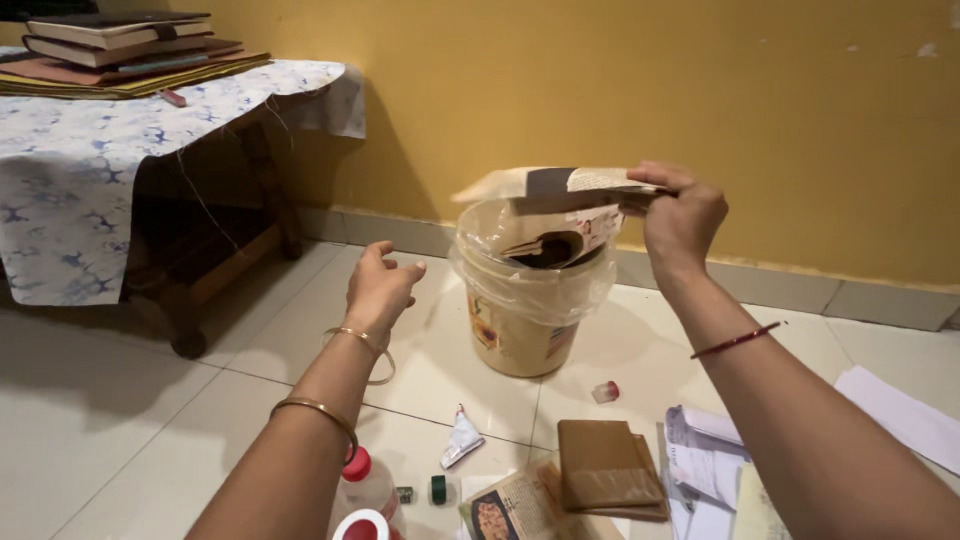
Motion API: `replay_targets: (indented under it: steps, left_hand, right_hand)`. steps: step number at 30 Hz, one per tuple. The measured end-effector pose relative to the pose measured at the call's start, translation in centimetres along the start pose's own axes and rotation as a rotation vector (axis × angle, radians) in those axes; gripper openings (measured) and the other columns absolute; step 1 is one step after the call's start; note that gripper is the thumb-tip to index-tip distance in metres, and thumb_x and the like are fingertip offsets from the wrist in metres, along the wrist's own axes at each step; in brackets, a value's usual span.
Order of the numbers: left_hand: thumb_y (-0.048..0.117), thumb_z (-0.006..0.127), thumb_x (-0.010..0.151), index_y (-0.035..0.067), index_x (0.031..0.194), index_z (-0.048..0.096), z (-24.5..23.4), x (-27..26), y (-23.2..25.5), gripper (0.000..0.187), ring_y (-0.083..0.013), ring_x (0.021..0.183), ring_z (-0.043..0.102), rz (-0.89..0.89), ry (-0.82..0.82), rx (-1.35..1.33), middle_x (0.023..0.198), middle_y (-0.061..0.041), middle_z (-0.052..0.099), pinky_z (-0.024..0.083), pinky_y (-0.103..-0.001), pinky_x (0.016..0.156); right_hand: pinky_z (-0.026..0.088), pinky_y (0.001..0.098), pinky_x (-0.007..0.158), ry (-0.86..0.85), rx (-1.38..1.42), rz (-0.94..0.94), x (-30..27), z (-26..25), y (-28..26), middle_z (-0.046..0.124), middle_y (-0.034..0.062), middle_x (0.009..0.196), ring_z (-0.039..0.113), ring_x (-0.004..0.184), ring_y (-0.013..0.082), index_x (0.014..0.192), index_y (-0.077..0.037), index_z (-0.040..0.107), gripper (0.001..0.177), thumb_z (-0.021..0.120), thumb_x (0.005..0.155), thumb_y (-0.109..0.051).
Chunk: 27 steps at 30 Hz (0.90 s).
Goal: The person sits on the floor and sorts through a pile of papers, books, and newspapers, discarding them into a nearby trash bin. They also dispose of plastic bottles and plastic bags into the bin.
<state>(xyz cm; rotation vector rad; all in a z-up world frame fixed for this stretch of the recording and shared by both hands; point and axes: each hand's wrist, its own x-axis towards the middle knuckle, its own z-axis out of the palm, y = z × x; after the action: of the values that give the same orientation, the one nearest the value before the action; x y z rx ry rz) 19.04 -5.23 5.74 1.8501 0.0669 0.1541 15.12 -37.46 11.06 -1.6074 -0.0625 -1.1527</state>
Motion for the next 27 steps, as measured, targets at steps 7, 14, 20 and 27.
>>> replay_targets:
  steps: [7, 14, 20, 27]
  left_hand:
    - [0.021, 0.074, 0.086, 0.010, 0.144, 0.051, -1.2, 0.8, -0.9, 0.063, -0.0225, 0.104, 0.069, -0.035, -0.006, 0.045, 0.139, -0.011, 0.058, 0.061, -0.035, 0.081]
    - [0.021, 0.072, 0.088, 0.009, 0.144, 0.051, -1.9, 1.9, -2.7, 0.061, -0.0231, 0.111, 0.067, -0.045, -0.028, 0.063, 0.142, -0.012, 0.055, 0.061, -0.035, 0.084]
    - [0.020, 0.071, 0.088, 0.009, 0.144, 0.050, -2.0, 2.4, -3.4, 0.061, -0.0245, 0.115, 0.067, -0.060, -0.034, 0.065, 0.143, -0.013, 0.055, 0.061, -0.035, 0.086]
    - [0.021, 0.072, 0.088, 0.008, 0.144, 0.049, -1.1, 2.2, -3.6, 0.062, -0.0244, 0.116, 0.065, -0.056, -0.046, 0.070, 0.143, -0.013, 0.054, 0.061, -0.036, 0.084]
  right_hand:
    - [0.058, 0.0437, 0.087, -0.254, -0.690, -0.386, 2.2, 2.7, 6.5, 0.076, 0.0202, 0.098, 0.074, 0.090, 0.0364, 0.093, -0.006, 0.081, 0.037, 0.053, 0.076, 0.011]
    - [0.057, 0.0438, 0.091, -0.761, -0.950, 0.007, 3.1, 7.4, 14.9, 0.075, 0.0215, 0.107, 0.071, 0.104, 0.0366, 0.105, -0.006, 0.077, 0.027, 0.059, 0.086, 0.000]
    - [0.053, 0.0457, 0.092, -0.784, -0.958, -0.076, -1.4, 7.6, 11.1, 0.070, 0.0183, 0.116, 0.065, 0.110, 0.0360, 0.111, -0.010, 0.072, 0.031, 0.068, 0.081, -0.006]
    - [0.055, 0.0474, 0.093, -0.697, -1.093, -0.287, -3.5, 5.6, 9.3, 0.072, 0.0167, 0.117, 0.067, 0.109, 0.0367, 0.110, -0.008, 0.075, 0.027, 0.057, 0.092, -0.001]
